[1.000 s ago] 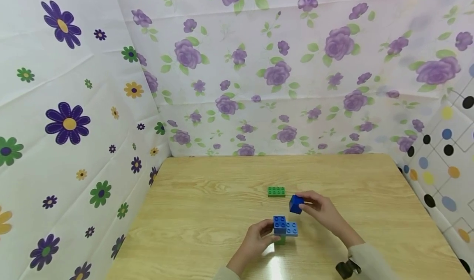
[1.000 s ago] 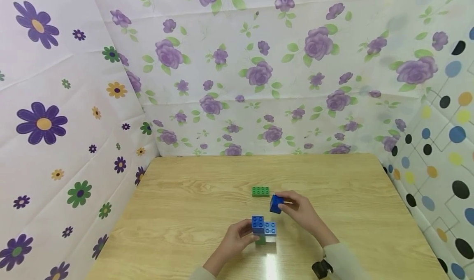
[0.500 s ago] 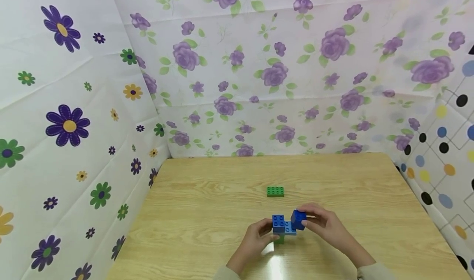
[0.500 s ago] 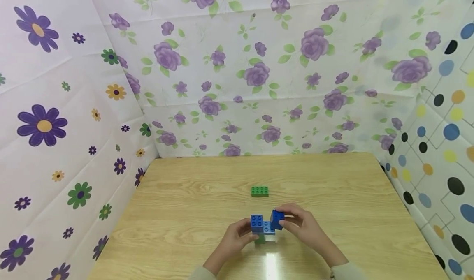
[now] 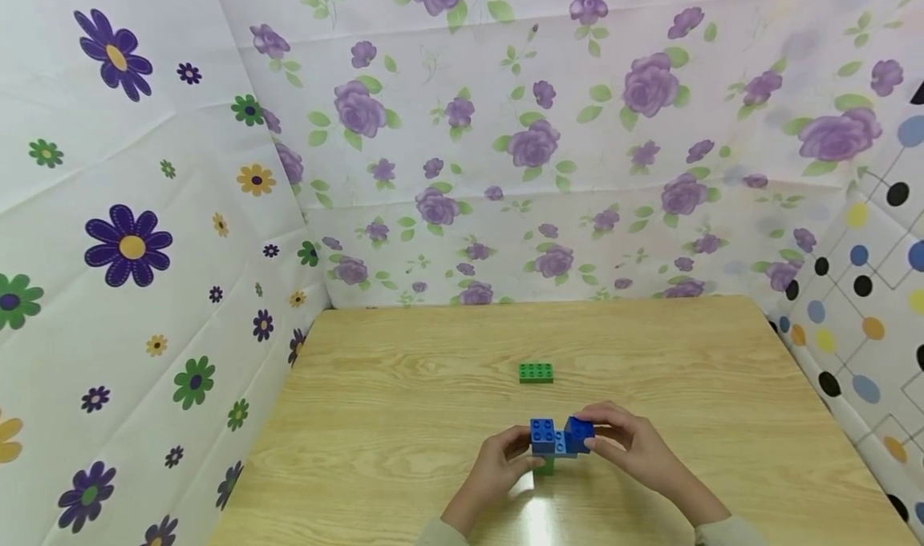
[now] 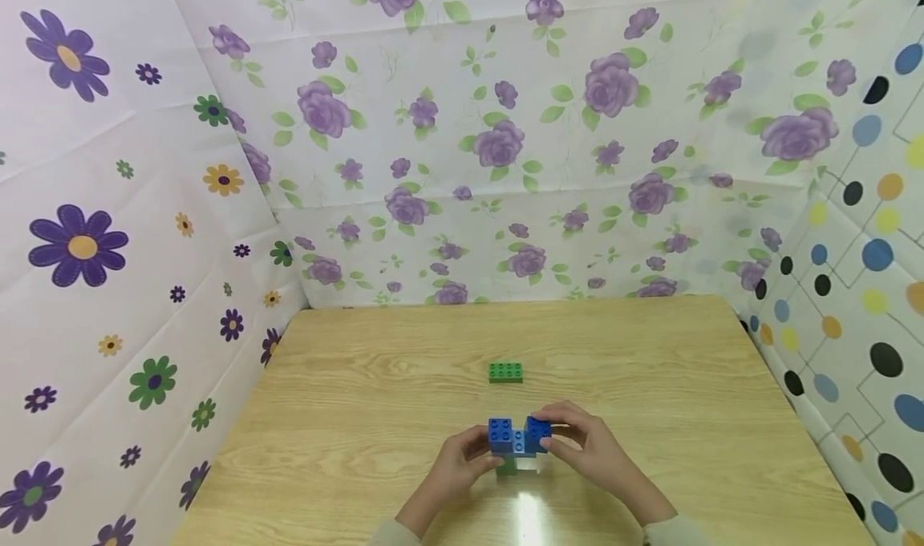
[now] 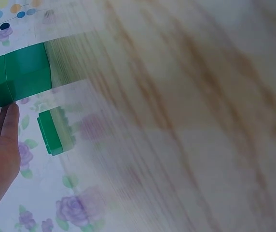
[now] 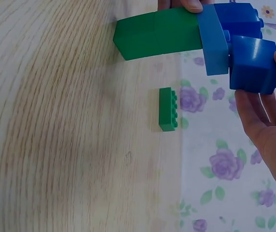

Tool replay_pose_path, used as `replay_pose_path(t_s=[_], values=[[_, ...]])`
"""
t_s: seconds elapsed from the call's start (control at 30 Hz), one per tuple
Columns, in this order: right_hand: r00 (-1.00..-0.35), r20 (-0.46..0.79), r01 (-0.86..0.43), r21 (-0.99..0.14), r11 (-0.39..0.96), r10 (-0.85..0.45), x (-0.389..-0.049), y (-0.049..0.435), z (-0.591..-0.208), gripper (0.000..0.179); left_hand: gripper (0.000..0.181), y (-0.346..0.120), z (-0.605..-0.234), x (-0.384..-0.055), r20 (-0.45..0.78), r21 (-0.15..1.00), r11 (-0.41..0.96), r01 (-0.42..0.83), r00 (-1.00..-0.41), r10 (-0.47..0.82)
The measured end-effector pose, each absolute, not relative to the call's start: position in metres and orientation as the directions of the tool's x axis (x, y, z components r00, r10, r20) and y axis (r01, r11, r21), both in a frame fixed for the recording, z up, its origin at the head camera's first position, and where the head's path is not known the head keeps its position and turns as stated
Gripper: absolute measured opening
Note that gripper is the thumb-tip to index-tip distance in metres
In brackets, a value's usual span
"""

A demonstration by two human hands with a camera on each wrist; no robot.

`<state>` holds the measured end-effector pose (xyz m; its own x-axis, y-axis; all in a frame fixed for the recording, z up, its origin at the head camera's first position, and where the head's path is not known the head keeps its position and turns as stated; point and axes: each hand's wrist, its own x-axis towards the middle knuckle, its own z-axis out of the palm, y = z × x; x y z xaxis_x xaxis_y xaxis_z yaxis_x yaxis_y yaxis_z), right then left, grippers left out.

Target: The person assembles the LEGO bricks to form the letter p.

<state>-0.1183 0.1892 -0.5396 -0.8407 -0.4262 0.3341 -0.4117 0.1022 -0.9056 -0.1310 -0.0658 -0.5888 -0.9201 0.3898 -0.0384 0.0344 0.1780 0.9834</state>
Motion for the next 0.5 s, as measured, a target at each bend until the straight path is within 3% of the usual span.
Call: replay_pose_path(t_s=[0.5], values=[[-0.815,0.353,-0.443,-0.891,0.101,-0.459,-0.1193,0.1856,-0.5318,0.032,0.036,-0.0664,-0.588,-0.13,-0.021,0.982,0.182,0.056,-0.919,0.395]])
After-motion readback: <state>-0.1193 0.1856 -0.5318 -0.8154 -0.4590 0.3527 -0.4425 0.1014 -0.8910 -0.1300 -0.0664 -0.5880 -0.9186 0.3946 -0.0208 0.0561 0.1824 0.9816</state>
